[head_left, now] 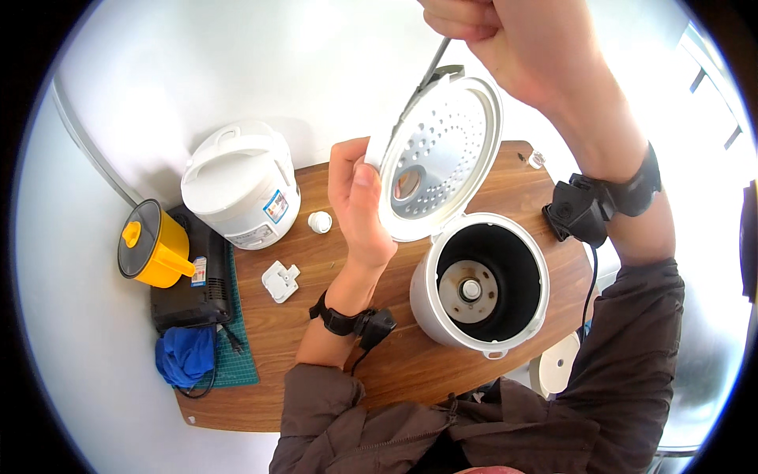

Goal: The person disassembles a white rice cooker by first removing the lid and then using a screwdriver to pry off the inner metal steaming tray. The person then sets the components aside on the table.

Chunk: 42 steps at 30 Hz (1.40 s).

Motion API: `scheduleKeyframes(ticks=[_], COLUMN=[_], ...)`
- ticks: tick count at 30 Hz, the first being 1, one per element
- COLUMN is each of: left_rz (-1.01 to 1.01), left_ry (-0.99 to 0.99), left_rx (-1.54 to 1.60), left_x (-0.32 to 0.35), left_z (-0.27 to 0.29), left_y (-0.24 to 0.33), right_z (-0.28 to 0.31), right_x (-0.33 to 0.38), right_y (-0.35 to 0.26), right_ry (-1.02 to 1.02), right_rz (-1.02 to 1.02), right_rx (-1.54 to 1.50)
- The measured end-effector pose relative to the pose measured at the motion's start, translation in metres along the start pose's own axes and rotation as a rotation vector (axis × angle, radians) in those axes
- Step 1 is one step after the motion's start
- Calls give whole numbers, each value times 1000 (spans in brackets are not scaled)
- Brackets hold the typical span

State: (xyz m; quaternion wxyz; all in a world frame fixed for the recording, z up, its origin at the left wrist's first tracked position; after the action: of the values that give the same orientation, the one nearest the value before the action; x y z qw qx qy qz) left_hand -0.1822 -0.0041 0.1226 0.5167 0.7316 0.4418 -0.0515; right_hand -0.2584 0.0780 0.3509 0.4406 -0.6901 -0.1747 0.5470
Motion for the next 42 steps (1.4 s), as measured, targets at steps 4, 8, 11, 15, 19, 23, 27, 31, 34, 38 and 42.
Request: scheduleKeyframes(ticks=[4, 8, 11, 15, 19, 23, 27, 31, 34, 38, 42], left_rz=[44, 77, 36, 1, -22, -31, -2, -9, -15, -54, 29], left_ry=[25, 29, -6, -64, -88, -65, -98, -94, -113, -74, 14], left_rx=[42, 75, 37, -21, -53, -62, -33, -43, -83, -132, -10], left_x=[-4, -4, -3, 2, 3, 0, 4, 6, 10, 11, -2], left_z=[2, -3, -5, -8, -9, -11, -12, -15, -13, -15, -12], left_y=[-3, -5, -2, 4, 7, 9, 7, 11, 12, 14, 8], right_z=[6, 21, 26, 19, 13, 35, 49, 29, 17, 5, -1], right_x=[21, 44, 61, 72, 70, 66, 86, 98, 96, 104, 120], right_y=[10, 5, 6, -9, -24, -8, -11, -11, -18, -17, -56], right_ry=[125, 167, 256, 454, 455, -85, -182, -209, -149, -97, -148], right_rz=[67, 211, 263, 248, 91, 347, 503, 593, 576, 576, 906], right_rx=[-53, -149, -227, -130, -107, -190, -190, -47, 73, 131, 31])
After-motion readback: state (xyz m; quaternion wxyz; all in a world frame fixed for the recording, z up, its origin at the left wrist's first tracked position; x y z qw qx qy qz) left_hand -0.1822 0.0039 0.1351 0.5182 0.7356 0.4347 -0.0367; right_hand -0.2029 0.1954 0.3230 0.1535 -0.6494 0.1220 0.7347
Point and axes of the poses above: each hand's wrist, its own x-axis away from the middle knuckle, its own z-axis out of the back of the hand, y = z × x, the point moved 5 cm from there along -x, towards the middle knuckle, and after that the axes turned 4 degrees about z, right-handed, at the moved point
